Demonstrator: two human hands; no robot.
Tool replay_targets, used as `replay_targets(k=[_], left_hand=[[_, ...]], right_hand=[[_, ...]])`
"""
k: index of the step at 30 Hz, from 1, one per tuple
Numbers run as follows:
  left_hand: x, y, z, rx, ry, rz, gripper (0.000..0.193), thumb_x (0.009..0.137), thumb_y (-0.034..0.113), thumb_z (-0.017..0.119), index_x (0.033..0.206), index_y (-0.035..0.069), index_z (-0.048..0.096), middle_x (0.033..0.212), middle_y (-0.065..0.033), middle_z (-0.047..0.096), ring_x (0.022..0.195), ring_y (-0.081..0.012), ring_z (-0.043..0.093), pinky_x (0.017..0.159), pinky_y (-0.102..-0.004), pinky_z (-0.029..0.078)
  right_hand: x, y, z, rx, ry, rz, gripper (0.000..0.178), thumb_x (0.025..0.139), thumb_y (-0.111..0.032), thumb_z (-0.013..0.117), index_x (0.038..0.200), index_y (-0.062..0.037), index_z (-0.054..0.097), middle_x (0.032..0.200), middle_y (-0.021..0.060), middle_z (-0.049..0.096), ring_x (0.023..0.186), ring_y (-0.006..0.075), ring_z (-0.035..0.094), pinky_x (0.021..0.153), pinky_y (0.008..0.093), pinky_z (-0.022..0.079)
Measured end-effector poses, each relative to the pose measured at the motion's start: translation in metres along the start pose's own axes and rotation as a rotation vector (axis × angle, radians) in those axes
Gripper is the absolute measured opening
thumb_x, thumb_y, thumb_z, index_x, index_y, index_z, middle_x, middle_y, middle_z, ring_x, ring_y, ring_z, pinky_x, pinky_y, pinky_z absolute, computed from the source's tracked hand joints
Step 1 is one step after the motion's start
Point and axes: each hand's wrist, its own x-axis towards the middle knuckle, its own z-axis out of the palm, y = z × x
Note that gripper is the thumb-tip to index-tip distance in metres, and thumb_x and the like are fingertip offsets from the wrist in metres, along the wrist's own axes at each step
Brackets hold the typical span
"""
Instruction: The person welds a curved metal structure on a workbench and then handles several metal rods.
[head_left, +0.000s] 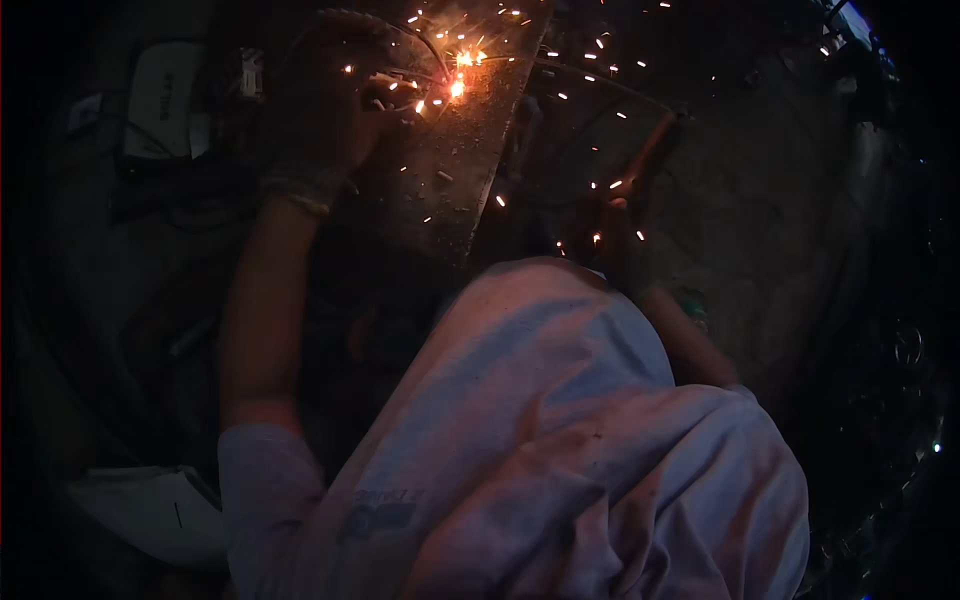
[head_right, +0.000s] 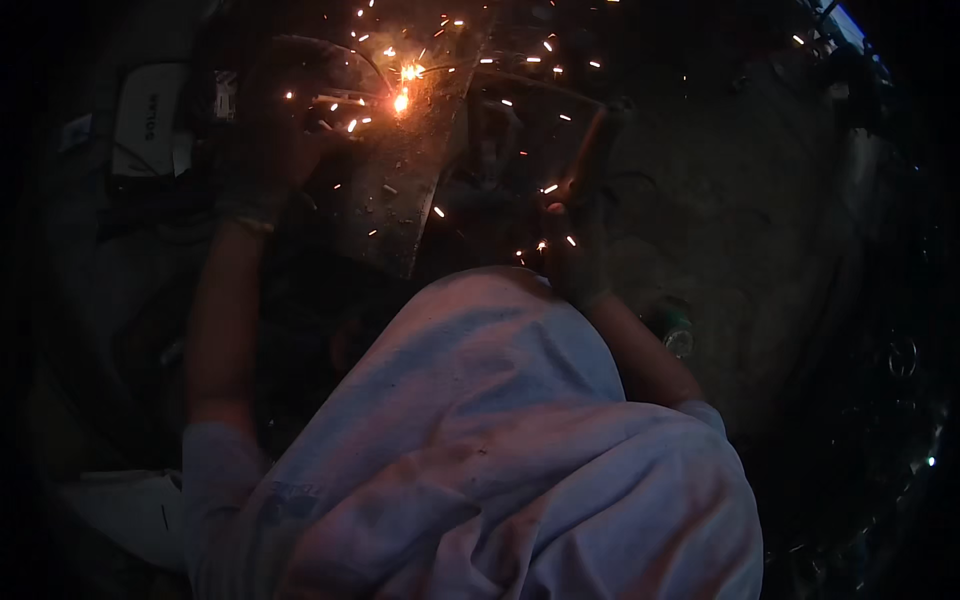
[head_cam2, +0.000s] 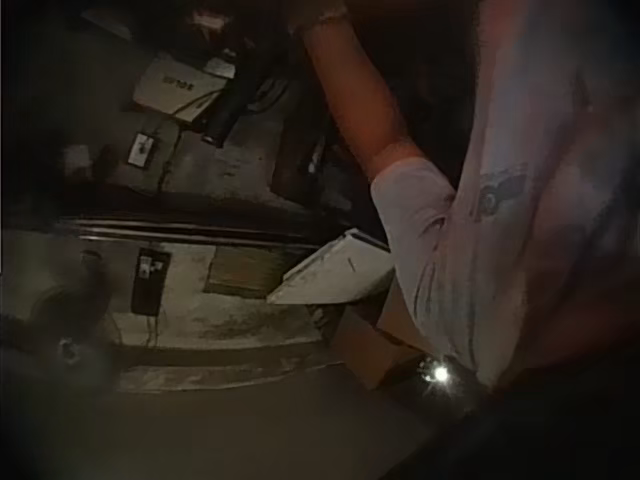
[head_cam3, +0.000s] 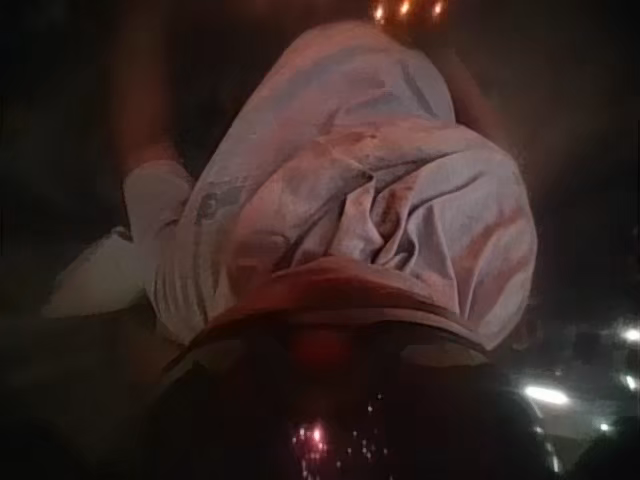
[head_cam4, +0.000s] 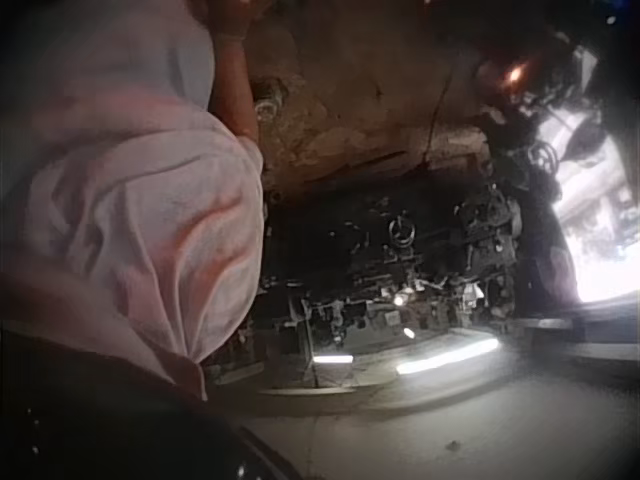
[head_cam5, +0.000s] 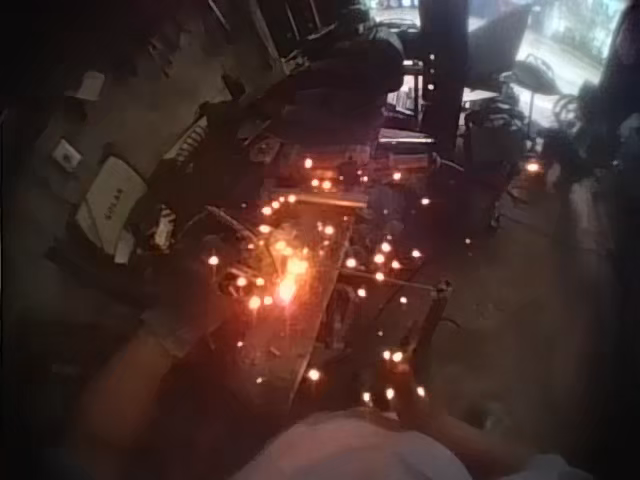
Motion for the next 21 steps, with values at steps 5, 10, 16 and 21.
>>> replay_targets(k=[5,10,16,21], left_hand=[[0.0,-0.002,-0.01,0.055,-0.006,-0.006,0.069,0.075,0.035,0.086,0.138,0.02,0.064,0.138,-0.0111,0.063,0.13,-0.0289,0.057,0.11,-0.0426,0.046],[-0.006,0.001,-0.021,0.239,-0.055,0.018,0.082,0.076,0.039,0.086,0.148,0.017,0.054,0.139,-0.0168,0.062,0.115,-0.0311,0.068,0.097,-0.0423,0.055],[-0.004,0.008,-0.026,0.26,-0.148,-0.095,0.079,0.078,0.041,0.084,0.148,0.022,0.054,0.15,-0.0128,0.055,0.137,-0.0343,0.05,0.114,-0.046,0.042],[-0.005,0.012,-0.025,0.301,-0.143,-0.113,0.076,0.079,0.038,0.084,0.147,0.024,0.055,0.15,-0.0108,0.054,0.143,-0.034,0.044,0.12,-0.0461,0.038]], right_hand=[[0.013,-0.063,0.015,0.638,0.152,0.383,0.04,0.103,-0.033,0.059,0.128,-0.0027,0.051,0.102,0.0051,0.061,0.084,0.0127,0.057,0.075,0.032,0.049],[0.015,-0.077,0.015,0.709,0.071,0.423,0.053,0.101,-0.039,0.064,0.135,-0.0025,0.046,0.101,0.0051,0.062,0.085,0.0125,0.06,0.074,0.0296,0.052],[0.014,-0.06,0.02,0.683,0.034,0.398,0.061,0.1,-0.041,0.065,0.139,-0.0001,0.041,0.101,0.006,0.064,0.082,0.0152,0.063,0.073,0.0324,0.055],[0.014,-0.063,0.019,0.726,0.028,0.407,0.062,0.1,-0.039,0.066,0.141,-0.0006,0.04,0.102,0.0061,0.064,0.084,0.0158,0.065,0.074,0.0324,0.056]])
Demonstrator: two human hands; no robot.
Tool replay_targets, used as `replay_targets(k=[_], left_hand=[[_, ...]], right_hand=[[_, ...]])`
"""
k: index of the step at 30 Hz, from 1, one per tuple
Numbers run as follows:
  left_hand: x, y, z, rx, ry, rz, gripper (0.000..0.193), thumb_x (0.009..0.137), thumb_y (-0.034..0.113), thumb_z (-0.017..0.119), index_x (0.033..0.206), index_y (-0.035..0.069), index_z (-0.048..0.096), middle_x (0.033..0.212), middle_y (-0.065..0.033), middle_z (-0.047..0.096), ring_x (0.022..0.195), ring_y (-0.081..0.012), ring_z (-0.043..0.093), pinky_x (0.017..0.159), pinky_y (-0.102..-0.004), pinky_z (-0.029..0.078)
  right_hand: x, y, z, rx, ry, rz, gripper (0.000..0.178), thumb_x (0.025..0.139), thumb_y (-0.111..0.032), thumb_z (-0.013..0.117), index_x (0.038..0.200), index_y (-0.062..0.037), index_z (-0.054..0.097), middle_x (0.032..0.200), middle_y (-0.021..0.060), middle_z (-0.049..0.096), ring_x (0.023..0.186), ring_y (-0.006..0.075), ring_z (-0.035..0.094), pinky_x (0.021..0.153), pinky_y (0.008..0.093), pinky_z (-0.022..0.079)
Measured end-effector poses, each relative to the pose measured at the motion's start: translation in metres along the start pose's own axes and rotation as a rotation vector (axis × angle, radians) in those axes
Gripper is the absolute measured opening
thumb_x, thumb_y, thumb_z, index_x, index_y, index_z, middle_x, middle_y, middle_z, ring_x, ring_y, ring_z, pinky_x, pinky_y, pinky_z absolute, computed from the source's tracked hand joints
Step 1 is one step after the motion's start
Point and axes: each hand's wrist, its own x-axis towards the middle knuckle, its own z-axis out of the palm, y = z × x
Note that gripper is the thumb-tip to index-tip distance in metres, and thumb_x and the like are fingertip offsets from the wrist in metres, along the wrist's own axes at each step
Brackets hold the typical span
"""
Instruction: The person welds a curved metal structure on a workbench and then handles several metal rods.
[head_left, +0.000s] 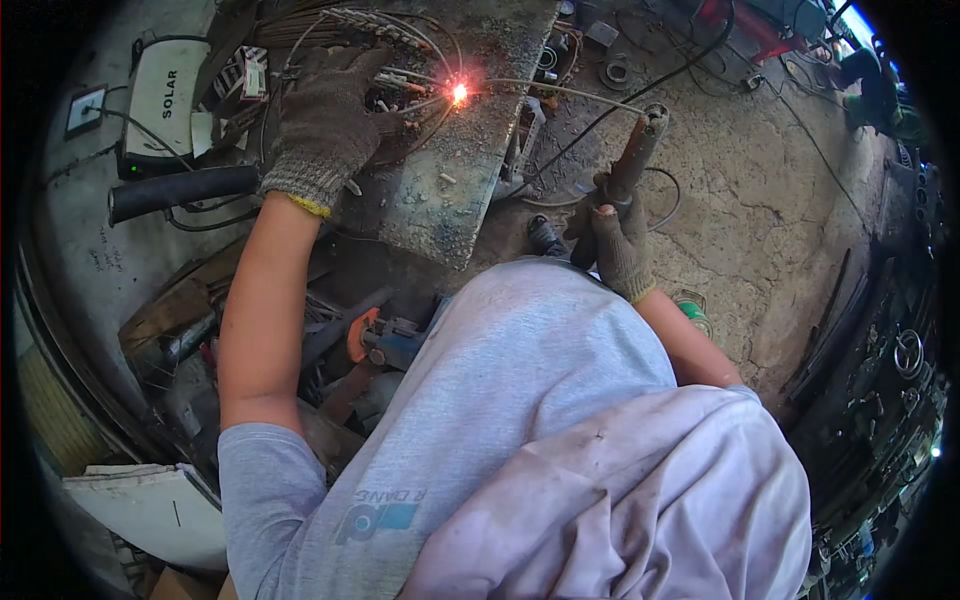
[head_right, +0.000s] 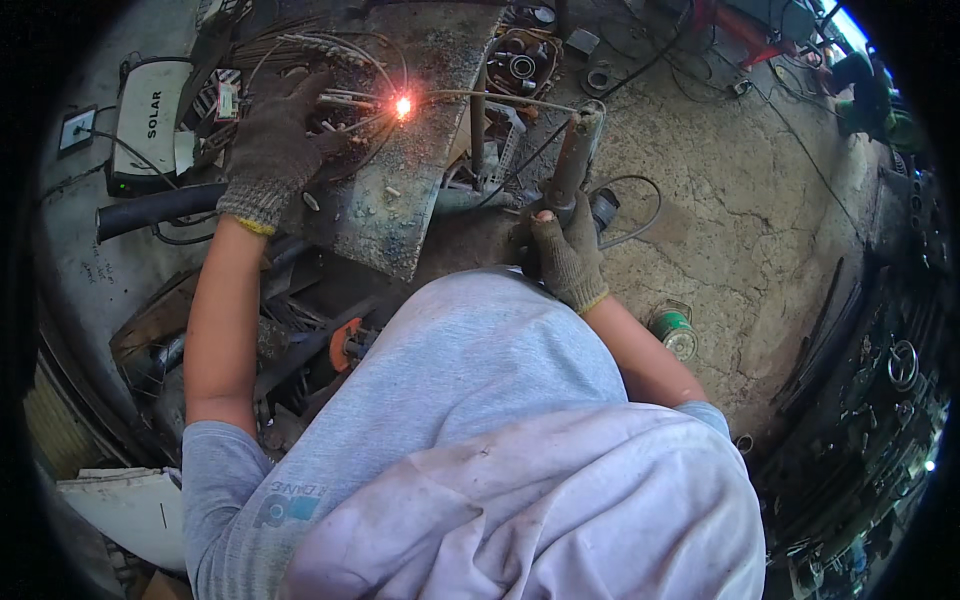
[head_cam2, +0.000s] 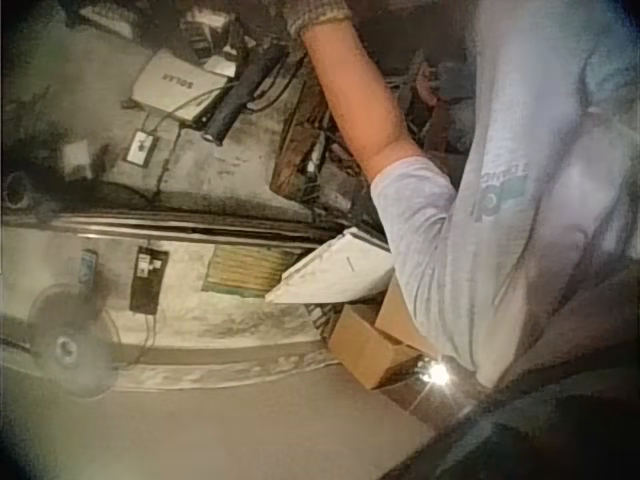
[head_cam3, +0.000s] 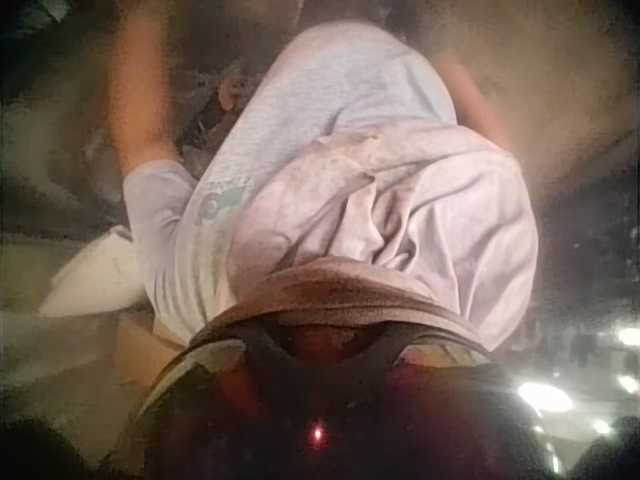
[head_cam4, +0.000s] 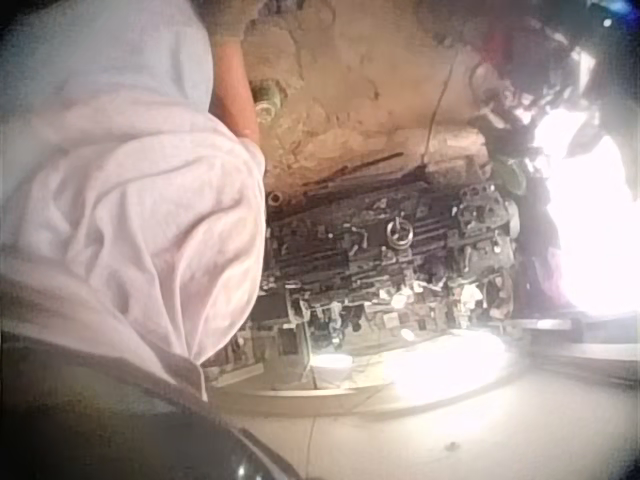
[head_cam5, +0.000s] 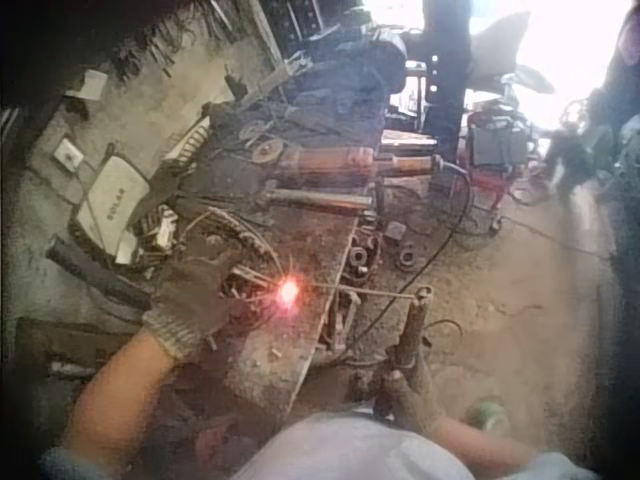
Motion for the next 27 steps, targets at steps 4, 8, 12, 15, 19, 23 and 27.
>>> replay_targets(k=[4,8,12,15,19,23,27], left_hand=[[0.002,-0.01,0.003,-0.021,0.149,0.171,0.073,0.077,0.031,0.086,0.144,0.021,0.058,0.143,-0.0121,0.06,0.133,-0.0322,0.054,0.109,-0.044,0.048],[0.001,-0.012,0.013,-0.111,0.174,0.163,0.057,0.071,0.016,0.088,0.124,0.017,0.069,0.131,-0.0104,0.065,0.116,-0.0294,0.064,0.098,-0.0405,0.055],[-0.003,-0.018,0.021,-0.091,0.202,0.145,0.058,0.07,0.021,0.087,0.125,0.017,0.068,0.123,-0.0085,0.067,0.106,-0.0279,0.068,0.092,-0.0418,0.057],[-0.004,-0.018,0.023,-0.077,0.278,0.189,0.06,0.071,0.029,0.087,0.126,0.019,0.067,0.12,-0.0072,0.068,0.104,-0.0272,0.068,0.09,-0.0425,0.056],[-0.002,-0.019,0.018,-0.081,0.253,0.184,0.06,0.071,0.029,0.087,0.126,0.018,0.067,0.12,-0.0078,0.068,0.105,-0.0275,0.068,0.091,-0.0428,0.056],[-0.005,-0.017,0.013,-0.09,0.247,0.179,0.06,0.072,0.029,0.087,0.127,0.018,0.067,0.121,-0.0085,0.068,0.107,-0.0278,0.068,0.092,-0.0431,0.056],[-0.007,-0.019,0.014,-0.103,0.242,0.177,0.06,0.072,0.029,0.087,0.127,0.017,0.067,0.121,-0.0092,0.068,0.108,-0.028,0.067,0.094,-0.0434,0.055]], right_hand=[[0.0,0.007,0.002,0.041,0.06,0.006,0.058,0.099,-0.039,0.069,0.136,-0.003,0.042,0.099,0.0045,0.062,0.083,0.0154,0.065,0.075,0.0314,0.056],[0.002,0.008,-0.001,0.135,0.098,0.01,0.04,0.098,-0.016,0.072,0.127,-0.0062,0.047,0.103,-0.0006,0.057,0.087,0.0071,0.061,0.086,0.0267,0.056],[0.001,0.012,-0.002,0.158,0.048,-0.004,0.039,0.098,-0.014,0.071,0.127,-0.0038,0.047,0.101,-0.0005,0.057,0.088,0.0078,0.06,0.084,0.0267,0.055],[0.002,0.025,-0.009,0.12,0.038,-0.008,0.038,0.098,-0.013,0.071,0.127,-0.0031,0.049,0.101,0.0004,0.059,0.089,0.0083,0.06,0.083,0.027,0.055],[0.002,0.028,-0.006,0.122,0.047,0.0,0.031,0.099,-0.013,0.069,0.125,-0.0056,0.052,0.104,0.0009,0.059,0.092,0.0082,0.06,0.084,0.0268,0.054],[0.0,0.047,-0.014,0.307,-0.024,-0.035,0.029,0.1,-0.011,0.067,0.125,-0.0059,0.052,0.109,0.0014,0.058,0.096,0.0076,0.059,0.087,0.026,0.053],[0.003,0.046,-0.01,0.191,-0.003,0.001,0.031,0.1,-0.006,0.065,0.128,-0.0055,0.052,0.113,0.0024,0.058,0.1,0.0078,0.058,0.093,0.0258,0.052]])
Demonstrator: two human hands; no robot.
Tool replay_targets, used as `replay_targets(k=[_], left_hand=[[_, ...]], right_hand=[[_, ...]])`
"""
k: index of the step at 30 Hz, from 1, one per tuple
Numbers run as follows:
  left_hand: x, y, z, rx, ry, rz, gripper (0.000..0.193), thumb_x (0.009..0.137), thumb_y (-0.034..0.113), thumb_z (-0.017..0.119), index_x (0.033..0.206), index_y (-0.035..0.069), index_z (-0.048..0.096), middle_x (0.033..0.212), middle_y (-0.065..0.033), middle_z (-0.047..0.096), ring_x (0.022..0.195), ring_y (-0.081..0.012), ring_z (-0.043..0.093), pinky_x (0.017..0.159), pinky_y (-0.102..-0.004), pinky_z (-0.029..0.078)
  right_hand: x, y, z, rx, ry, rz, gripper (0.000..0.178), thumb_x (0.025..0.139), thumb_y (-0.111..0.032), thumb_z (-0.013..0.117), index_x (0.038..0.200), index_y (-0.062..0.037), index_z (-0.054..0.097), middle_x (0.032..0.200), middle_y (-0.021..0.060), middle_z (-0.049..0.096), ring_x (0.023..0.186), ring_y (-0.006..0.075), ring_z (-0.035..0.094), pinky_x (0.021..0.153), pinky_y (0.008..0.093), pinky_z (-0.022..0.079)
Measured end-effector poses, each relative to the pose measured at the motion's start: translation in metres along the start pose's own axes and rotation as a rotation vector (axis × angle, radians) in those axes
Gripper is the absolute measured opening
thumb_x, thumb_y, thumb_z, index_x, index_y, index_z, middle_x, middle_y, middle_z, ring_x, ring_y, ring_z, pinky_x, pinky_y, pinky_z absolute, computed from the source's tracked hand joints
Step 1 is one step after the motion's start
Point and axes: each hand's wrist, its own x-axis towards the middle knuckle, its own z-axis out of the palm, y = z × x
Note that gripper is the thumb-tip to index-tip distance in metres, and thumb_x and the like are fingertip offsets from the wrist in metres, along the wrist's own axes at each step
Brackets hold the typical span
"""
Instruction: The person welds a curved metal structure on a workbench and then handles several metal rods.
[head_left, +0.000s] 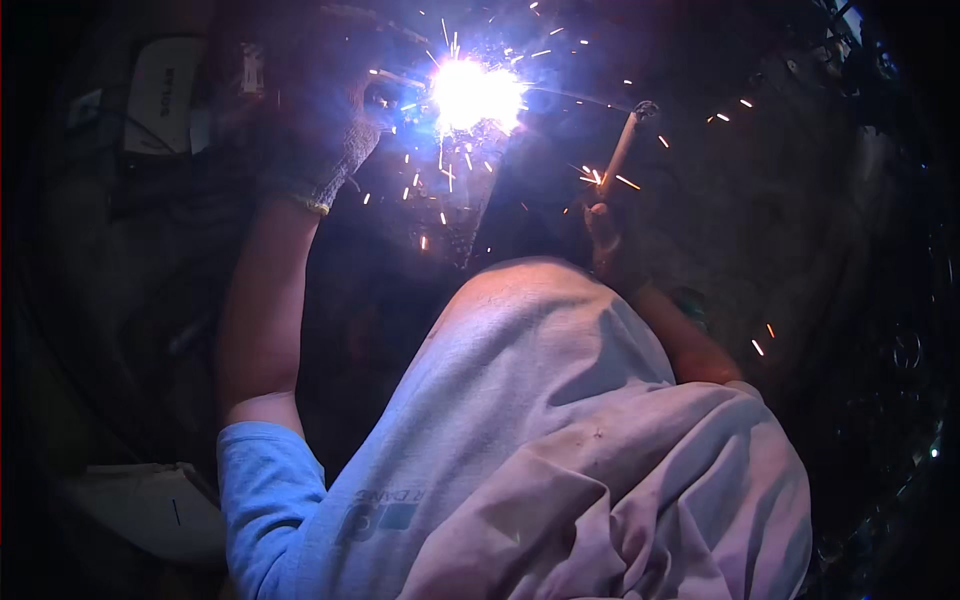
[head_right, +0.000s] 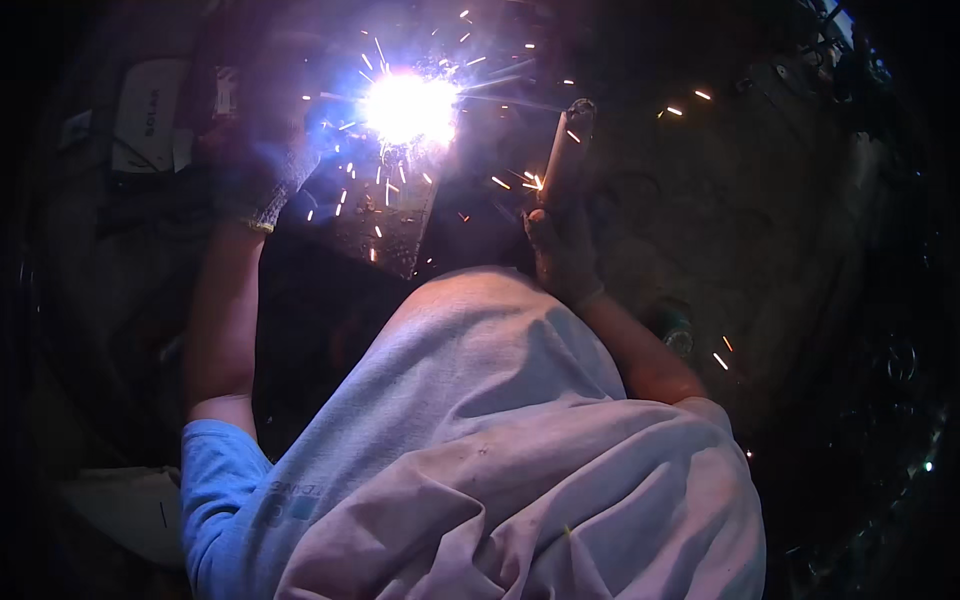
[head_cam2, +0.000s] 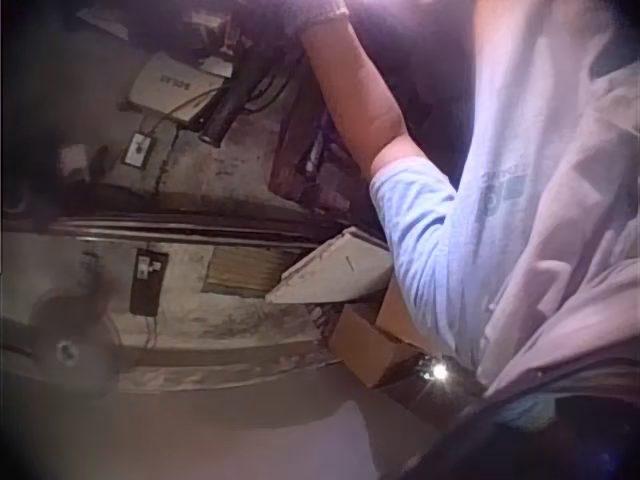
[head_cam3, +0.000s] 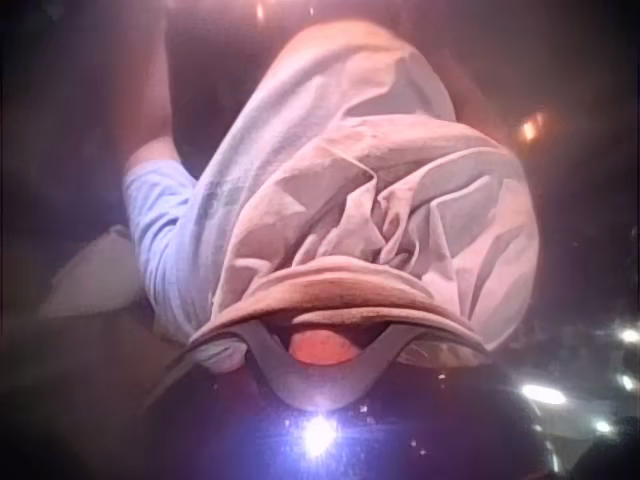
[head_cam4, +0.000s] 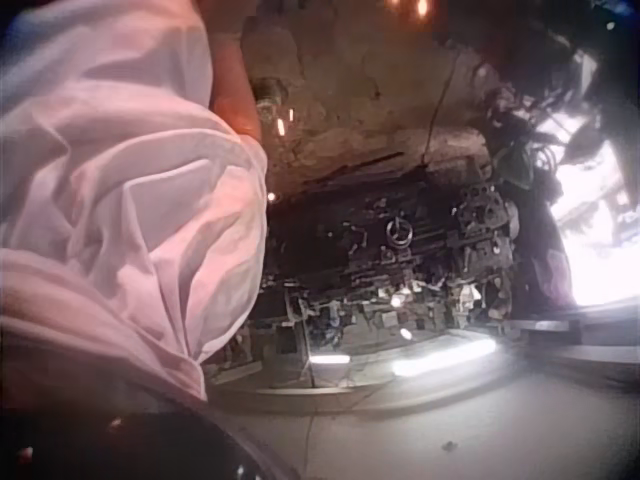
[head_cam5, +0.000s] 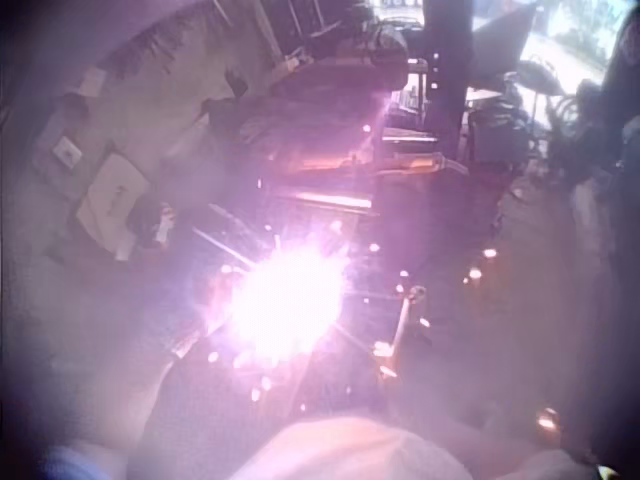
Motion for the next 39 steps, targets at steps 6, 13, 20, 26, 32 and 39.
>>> replay_targets(k=[6,13,20,26,32,39], left_hand=[[0.006,-0.002,0.0,-0.032,0.015,0.019,0.06,0.073,0.029,0.087,0.128,0.016,0.067,0.122,-0.0103,0.068,0.11,-0.0284,0.067,0.095,-0.0439,0.055],[0.01,-0.003,0.009,-0.107,0.014,0.022,0.06,0.074,0.029,0.086,0.129,0.015,0.067,0.123,-0.0115,0.068,0.113,-0.0289,0.066,0.097,-0.0445,0.054],[0.043,-0.026,-0.004,-0.308,0.007,0.048,0.06,0.074,0.029,0.086,0.13,0.014,0.067,0.124,-0.0127,0.068,0.116,-0.0294,0.065,0.099,-0.045,0.053],[0.036,-0.014,0.003,0.148,0.098,0.177,0.07,0.075,0.025,0.087,0.138,0.013,0.059,0.127,-0.0128,0.067,0.121,-0.0326,0.062,0.098,-0.0442,0.055],[0.036,-0.001,-0.014,0.089,-0.166,0.007,0.074,0.075,0.03,0.085,0.142,0.016,0.056,0.134,-0.0139,0.063,0.124,-0.0353,0.059,0.103,-0.0453,0.052],[0.032,-0.001,-0.015,0.14,-0.237,-0.021,0.074,0.074,0.03,0.085,0.142,0.018,0.057,0.138,-0.013,0.06,0.126,-0.0346,0.058,0.103,-0.0463,0.052]], right_hand=[[0.005,0.011,-0.002,-0.017,0.016,-0.04,0.036,0.102,-0.007,0.063,0.135,-0.0047,0.05,0.121,0.0052,0.059,0.1,0.0088,0.059,0.09,0.026,0.052],[0.001,-0.066,0.008,-0.389,-0.109,-0.066,0.044,0.106,-0.036,0.058,0.137,-0.0046,0.051,0.1,0.0022,0.062,0.093,0.0097,0.058,0.08,0.0288,0.051],[0.015,-0.047,0.0,-0.684,0.132,-0.101,0.033,0.109,-0.031,0.053,0.127,-0.0034,0.057,0.11,0.0028,0.059,0.098,0.0132,0.058,0.08,0.0318,0.051],[0.017,-0.07,0.021,-0.369,0.243,-0.118,0.04,0.105,-0.028,0.059,0.134,-0.0023,0.05,0.11,0.0069,0.061,0.096,0.0147,0.061,0.081,0.0325,0.054],[0.02,-0.075,0.018,-0.181,0.196,-0.126,0.045,0.105,-0.03,0.061,0.137,-0.0029,0.045,0.104,0.009,0.063,0.091,0.0184,0.066,0.08,0.0353,0.058],[0.02,-0.074,0.012,-0.138,0.255,-0.178,0.05,0.105,-0.034,0.061,0.138,-0.002,0.044,0.102,0.011,0.065,0.084,0.0208,0.068,0.074,0.0366,0.059]])
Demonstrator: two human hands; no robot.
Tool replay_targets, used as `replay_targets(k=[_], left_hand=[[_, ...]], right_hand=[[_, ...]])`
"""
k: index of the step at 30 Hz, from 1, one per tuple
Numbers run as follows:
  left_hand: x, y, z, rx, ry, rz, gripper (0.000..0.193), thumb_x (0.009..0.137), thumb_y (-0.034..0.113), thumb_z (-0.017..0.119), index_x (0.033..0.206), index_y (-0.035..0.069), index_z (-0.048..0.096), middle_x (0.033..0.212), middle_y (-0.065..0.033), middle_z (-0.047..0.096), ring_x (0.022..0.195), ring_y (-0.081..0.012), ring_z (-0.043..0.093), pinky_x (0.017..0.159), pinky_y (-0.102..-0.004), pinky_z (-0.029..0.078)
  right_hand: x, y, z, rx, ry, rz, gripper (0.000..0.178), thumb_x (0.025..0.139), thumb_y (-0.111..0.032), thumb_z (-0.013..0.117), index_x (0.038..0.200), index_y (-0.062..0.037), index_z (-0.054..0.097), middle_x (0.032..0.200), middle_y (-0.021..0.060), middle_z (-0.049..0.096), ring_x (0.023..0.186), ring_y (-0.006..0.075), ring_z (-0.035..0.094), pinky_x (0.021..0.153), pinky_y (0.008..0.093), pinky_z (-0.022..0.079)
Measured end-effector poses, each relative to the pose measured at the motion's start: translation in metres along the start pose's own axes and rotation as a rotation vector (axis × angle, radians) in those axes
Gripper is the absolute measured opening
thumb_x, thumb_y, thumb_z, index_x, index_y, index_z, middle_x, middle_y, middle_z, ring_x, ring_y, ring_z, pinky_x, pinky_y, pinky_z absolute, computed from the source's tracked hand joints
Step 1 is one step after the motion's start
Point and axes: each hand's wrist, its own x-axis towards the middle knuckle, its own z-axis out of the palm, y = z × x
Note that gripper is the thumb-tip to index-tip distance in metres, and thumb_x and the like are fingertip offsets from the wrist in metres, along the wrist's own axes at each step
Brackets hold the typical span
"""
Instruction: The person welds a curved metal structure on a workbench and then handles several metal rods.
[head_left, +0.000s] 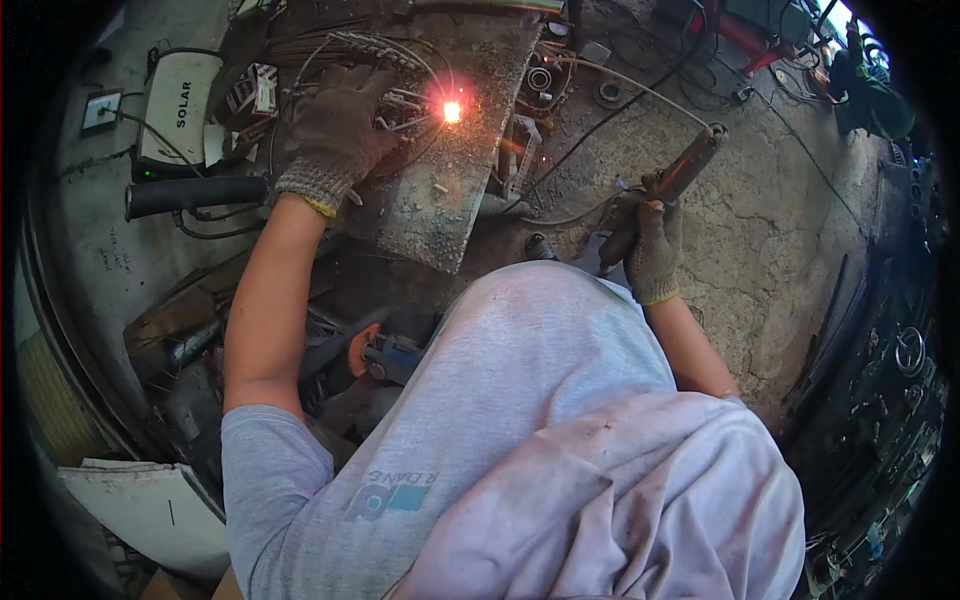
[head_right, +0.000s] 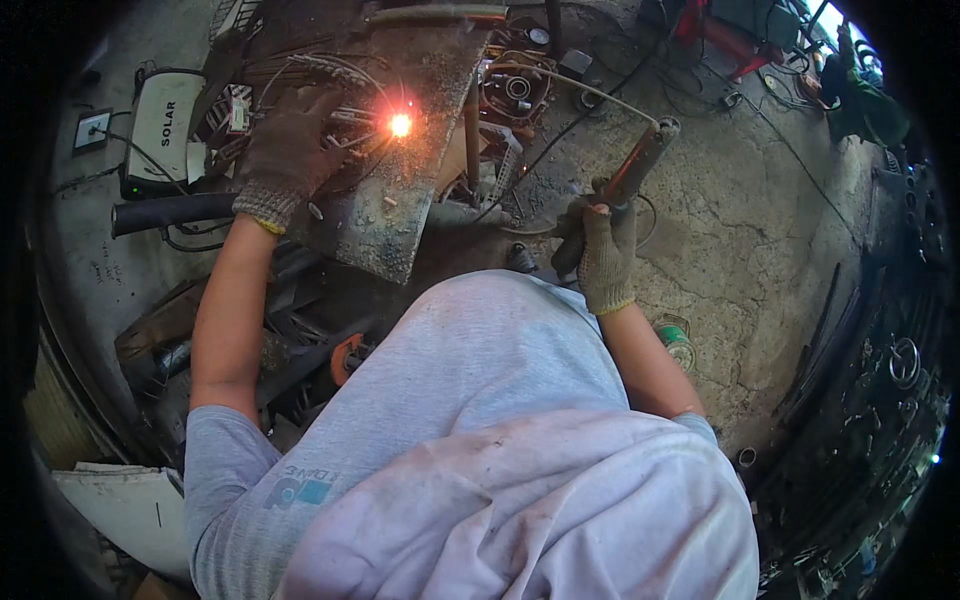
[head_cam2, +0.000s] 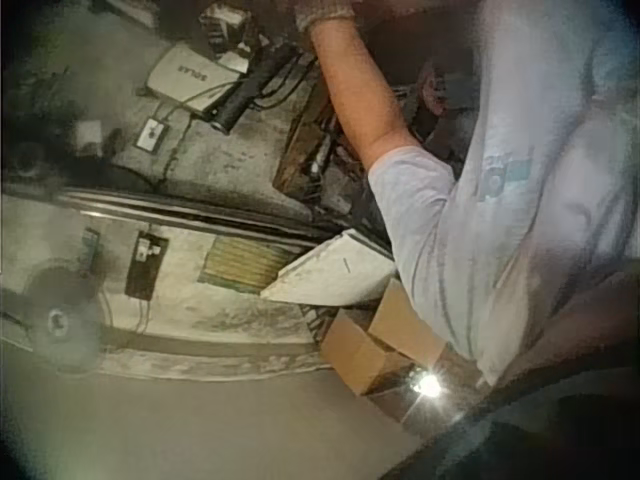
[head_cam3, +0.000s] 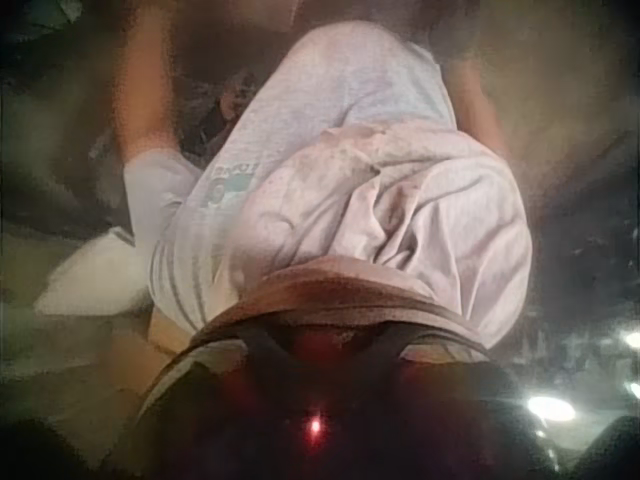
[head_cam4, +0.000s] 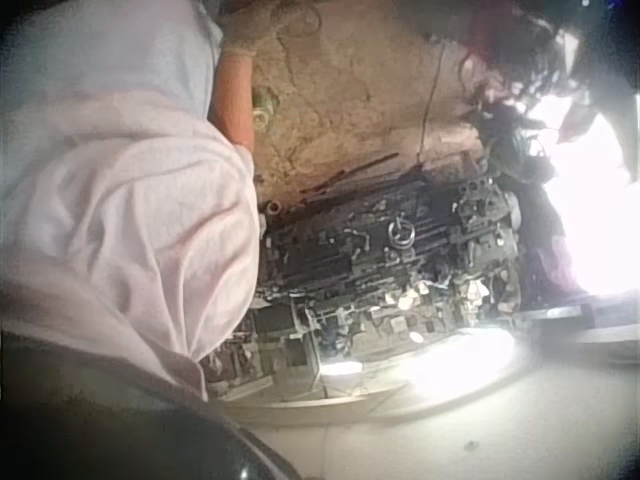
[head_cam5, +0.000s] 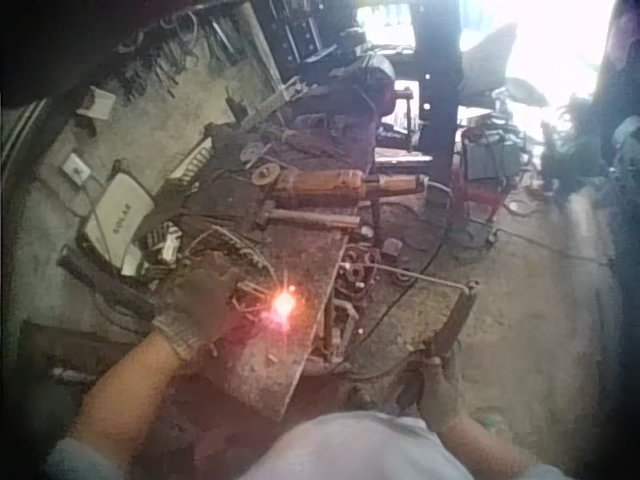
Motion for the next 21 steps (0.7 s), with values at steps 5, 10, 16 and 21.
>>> replay_targets(k=[5,10,16,21], left_hand=[[0.002,0.0,-0.006,0.049,-0.084,0.019,0.075,0.075,0.031,0.084,0.142,0.016,0.057,0.14,-0.0145,0.059,0.131,-0.0346,0.055,0.106,-0.0461,0.051],[-0.001,0.007,0.001,0.018,-0.082,0.014,0.074,0.073,0.028,0.083,0.141,0.014,0.057,0.143,-0.0153,0.058,0.133,-0.0346,0.054,0.109,-0.0446,0.048],[-0.014,0.008,0.027,-0.025,0.066,0.01,0.076,0.073,0.031,0.083,0.142,0.01,0.056,0.147,-0.0161,0.055,0.139,-0.0359,0.048,0.115,-0.0455,0.041],[-0.042,0.054,-0.005,-0.067,0.339,-0.166,0.076,0.077,0.028,0.082,0.144,0.004,0.054,0.151,-0.0206,0.05,0.142,-0.0379,0.044,0.119,-0.0491,0.035]], right_hand=[[0.001,-0.001,-0.022,0.084,0.019,0.026,0.054,0.104,-0.034,0.062,0.142,-0.0008,0.042,0.1,0.0105,0.066,0.082,0.0201,0.067,0.072,0.036,0.059],[0.005,-0.012,-0.039,0.119,0.068,-0.055,0.052,0.105,-0.032,0.061,0.145,-0.0022,0.043,0.099,0.0095,0.066,0.081,0.0195,0.067,0.071,0.0363,0.059],[0.017,-0.034,-0.052,0.147,0.078,-0.19,0.049,0.105,-0.031,0.061,0.145,-0.008,0.045,0.099,0.0076,0.063,0.078,0.0197,0.065,0.07,0.0374,0.06],[0.067,-0.11,-0.048,-0.145,0.252,-0.419,0.044,0.102,-0.021,0.066,0.138,-0.0047,0.046,0.095,0.006,0.061,0.074,0.0163,0.063,0.066,0.0334,0.058]])
